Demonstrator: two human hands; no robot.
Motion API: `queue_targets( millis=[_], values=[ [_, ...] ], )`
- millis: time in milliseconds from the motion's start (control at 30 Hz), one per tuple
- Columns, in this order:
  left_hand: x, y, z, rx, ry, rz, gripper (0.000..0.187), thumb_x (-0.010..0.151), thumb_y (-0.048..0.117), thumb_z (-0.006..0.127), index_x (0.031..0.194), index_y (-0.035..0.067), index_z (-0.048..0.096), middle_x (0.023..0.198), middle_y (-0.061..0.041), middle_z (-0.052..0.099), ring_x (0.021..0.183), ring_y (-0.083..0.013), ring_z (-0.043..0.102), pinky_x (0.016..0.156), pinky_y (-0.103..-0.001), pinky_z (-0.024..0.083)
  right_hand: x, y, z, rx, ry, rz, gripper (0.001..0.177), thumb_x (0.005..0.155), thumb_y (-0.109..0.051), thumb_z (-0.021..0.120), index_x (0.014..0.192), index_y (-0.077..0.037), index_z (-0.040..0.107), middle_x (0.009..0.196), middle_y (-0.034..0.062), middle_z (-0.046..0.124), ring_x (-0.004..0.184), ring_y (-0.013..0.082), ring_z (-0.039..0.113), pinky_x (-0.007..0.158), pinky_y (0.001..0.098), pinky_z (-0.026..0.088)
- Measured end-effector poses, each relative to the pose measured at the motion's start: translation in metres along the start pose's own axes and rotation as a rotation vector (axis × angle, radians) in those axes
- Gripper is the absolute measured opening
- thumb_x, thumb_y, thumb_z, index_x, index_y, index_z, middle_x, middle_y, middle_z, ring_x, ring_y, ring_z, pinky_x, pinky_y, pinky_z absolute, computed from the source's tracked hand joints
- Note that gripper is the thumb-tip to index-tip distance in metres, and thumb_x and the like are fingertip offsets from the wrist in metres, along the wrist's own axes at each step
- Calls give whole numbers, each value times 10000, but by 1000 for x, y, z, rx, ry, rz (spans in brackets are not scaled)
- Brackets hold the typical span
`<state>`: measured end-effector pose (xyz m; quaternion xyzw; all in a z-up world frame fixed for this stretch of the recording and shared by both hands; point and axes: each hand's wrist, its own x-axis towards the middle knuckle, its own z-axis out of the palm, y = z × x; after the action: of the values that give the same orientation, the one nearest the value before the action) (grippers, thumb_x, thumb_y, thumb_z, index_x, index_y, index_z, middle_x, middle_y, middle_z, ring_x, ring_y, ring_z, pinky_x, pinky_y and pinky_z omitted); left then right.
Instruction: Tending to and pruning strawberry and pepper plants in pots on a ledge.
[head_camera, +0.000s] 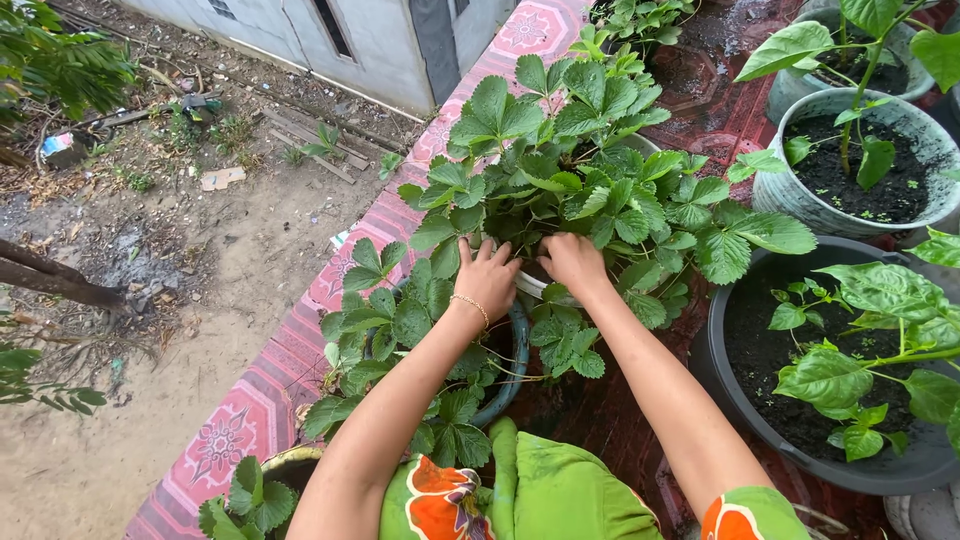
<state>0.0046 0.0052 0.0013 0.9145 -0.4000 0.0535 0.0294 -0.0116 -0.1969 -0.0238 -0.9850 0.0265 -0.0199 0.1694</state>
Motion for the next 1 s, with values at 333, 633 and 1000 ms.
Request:
queue_targets(
  millis=[333, 633, 1000],
  values=[
    [2, -1, -14, -18, 17, 4, 262, 803, 197, 688, 1059, 178, 739, 1249, -109, 633, 1295, -362, 496, 1106, -734, 239, -1, 2, 0, -30, -56, -51, 227, 858, -200, 733, 1078, -239, 771, 1075, 95, 716, 975, 353, 713, 792, 482, 592],
    [0, -17, -15, -20, 114, -48, 351, 749, 204, 723, 1081, 96, 686, 1157, -94, 662, 1247, -347, 544, 1122, -708, 245, -3, -4, -11, -44, -76, -30, 268, 892, -148, 649, 1119, -242, 756, 1160, 118, 663, 1056, 368, 682, 832, 493, 582],
    [-4, 4, -60, -179, -242, -171, 389, 787, 425, 709, 1096, 194, 757, 1110, -137, 720, 1156, -358, 633, 1170, -725, 120, 29, 50, 67, 462, -13, -81, 384, 949, -120, 563, 1319, -85, 660, 1301, 205, 621, 1188, 397, 600, 1020, 416, 473]
  ],
)
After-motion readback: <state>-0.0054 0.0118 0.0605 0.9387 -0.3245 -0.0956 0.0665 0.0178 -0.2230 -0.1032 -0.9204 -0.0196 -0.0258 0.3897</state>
